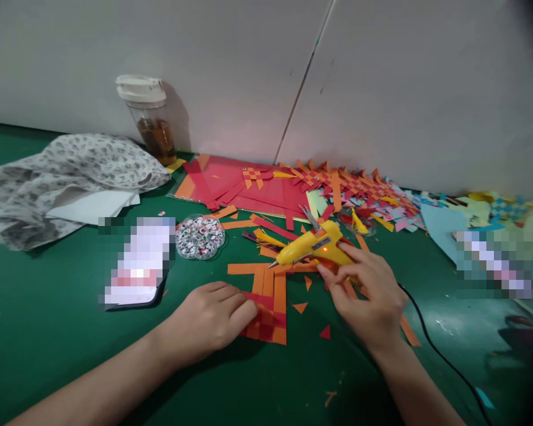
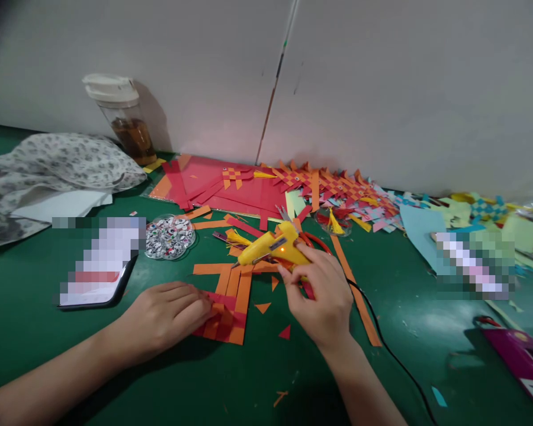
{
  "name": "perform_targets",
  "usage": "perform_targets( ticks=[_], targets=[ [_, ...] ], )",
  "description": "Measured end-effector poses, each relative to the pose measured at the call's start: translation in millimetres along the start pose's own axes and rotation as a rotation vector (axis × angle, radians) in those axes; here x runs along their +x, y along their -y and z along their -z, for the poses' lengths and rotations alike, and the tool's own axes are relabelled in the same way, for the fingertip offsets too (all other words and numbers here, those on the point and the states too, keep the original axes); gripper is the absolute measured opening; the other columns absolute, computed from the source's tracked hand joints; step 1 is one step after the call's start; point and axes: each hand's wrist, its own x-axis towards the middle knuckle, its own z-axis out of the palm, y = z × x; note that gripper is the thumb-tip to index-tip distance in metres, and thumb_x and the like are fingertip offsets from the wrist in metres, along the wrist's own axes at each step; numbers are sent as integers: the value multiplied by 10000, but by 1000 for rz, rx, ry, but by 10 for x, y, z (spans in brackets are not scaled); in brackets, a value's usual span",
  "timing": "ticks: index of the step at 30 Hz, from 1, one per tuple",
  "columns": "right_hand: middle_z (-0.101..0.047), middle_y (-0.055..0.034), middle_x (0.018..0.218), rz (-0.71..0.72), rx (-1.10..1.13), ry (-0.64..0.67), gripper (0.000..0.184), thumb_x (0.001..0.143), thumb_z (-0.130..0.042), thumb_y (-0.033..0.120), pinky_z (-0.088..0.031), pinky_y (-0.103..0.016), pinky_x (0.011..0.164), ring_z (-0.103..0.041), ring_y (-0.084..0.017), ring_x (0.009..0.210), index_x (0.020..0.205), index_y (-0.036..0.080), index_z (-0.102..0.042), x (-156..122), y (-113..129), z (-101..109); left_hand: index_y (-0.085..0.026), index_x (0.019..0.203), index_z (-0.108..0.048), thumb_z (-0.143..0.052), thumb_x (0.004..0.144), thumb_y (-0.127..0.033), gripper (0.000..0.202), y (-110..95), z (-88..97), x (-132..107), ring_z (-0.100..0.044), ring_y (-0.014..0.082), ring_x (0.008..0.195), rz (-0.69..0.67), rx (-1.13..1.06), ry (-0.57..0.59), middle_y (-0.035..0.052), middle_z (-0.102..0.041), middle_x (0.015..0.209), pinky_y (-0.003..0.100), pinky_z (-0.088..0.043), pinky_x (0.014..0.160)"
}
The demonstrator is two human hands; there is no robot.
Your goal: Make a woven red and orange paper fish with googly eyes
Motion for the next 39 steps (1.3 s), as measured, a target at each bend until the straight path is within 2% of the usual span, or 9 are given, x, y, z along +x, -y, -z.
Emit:
perform_targets(
  ticks=[3, 6, 9, 12, 15, 18, 21, 24, 39],
  targets=[
    [-662, -75, 965, -288, -61, 98, 161, 729, -654, 278, -503, -369, 738, -632, -245, 910, 749, 216, -506, -45, -147, -79, -149, 755, -531, -409, 890, -113, 185, 11, -19, -18, -629, 158, 685, 5, -12, 1, 32, -666, 765, 292, -539, 637],
    [-664, -89, 971, -358, -161, 266, 157, 761, -601, 338, -495, -405, 700, -622, -272, 872, 826, 215, -529, -47, -253, -117, -146, 828, -563, -428, 886, -113, 151, 20, -28, -29, -643, 161, 728, -25, -15, -25, 36, -681, 819, 295, -547, 659],
    [-621, -138, 1071, -276, -172, 104, 190, 746, -615, 304, -449, -458, 818, -567, -299, 995, 882, 192, -544, -10, -190, -84, -139, 914, -592, -402, 898, -112, 193, 18, -16, -26, -651, 168, 756, -62, -11, -49, 53, -690, 852, 304, -555, 665],
    [-666, -83, 922, -61, 110, -6, 203, 723, -595, 112, -474, -381, 787, -609, -223, 887, 901, 199, -556, 10, 46, -21, -130, 926, -611, -394, 906, -126, 218, 9, 3, -22, -651, 173, 762, -69, 2, -40, 67, -689, 841, 303, -559, 653],
    [-694, -63, 916, 223, 394, 211, 241, 702, -506, 27, -488, -345, 729, -618, -187, 835, 869, 191, -562, -5, 321, 5, -131, 901, -622, -435, 895, -144, 188, -4, 5, -25, -640, 175, 740, -58, 10, -23, 62, -679, 816, 300, -554, 630],
    [-692, -63, 999, 351, 413, 447, 254, 735, -450, 56, -458, -394, 834, -594, -194, 919, 915, 175, -583, -22, 500, -24, -141, 848, -625, -475, 878, -153, 154, -9, -15, -31, -622, 171, 706, -29, 24, -4, 43, -664, 785, 299, -543, 612],
    [-683, -66, 1026, 355, 376, 606, 291, 773, -437, 96, -387, -442, 949, -558, -211, 1009, 1009, 164, -593, -30, 555, -66, -145, 878, -622, -480, 871, -143, 143, -2, -39, -37, -613, 171, 717, -24, 41, 20, 40, -654, 781, 297, -533, 619],
    [-679, -79, 1019, 337, 348, 674, 360, 790, -421, 110, -340, -459, 999, -532, -218, 1061, 1120, 142, -564, -32, 544, -79, -150, 891, -618, -463, 879, -140, 156, 8, -44, -37, -607, 163, 723, -26, 44, 18, 39, -649, 775, 286, -523, 638],
    [-660, -51, 1109, 351, 346, 694, 352, 789, -405, 92, -278, -465, 1053, -506, -204, 1129, 1083, 163, -586, -40, 499, -65, -156, 866, -599, -451, 880, -145, 149, 18, -38, -43, -603, 147, 665, -18, 2, 8, 18, -648, 747, 252, -491, 574]
  ],
)
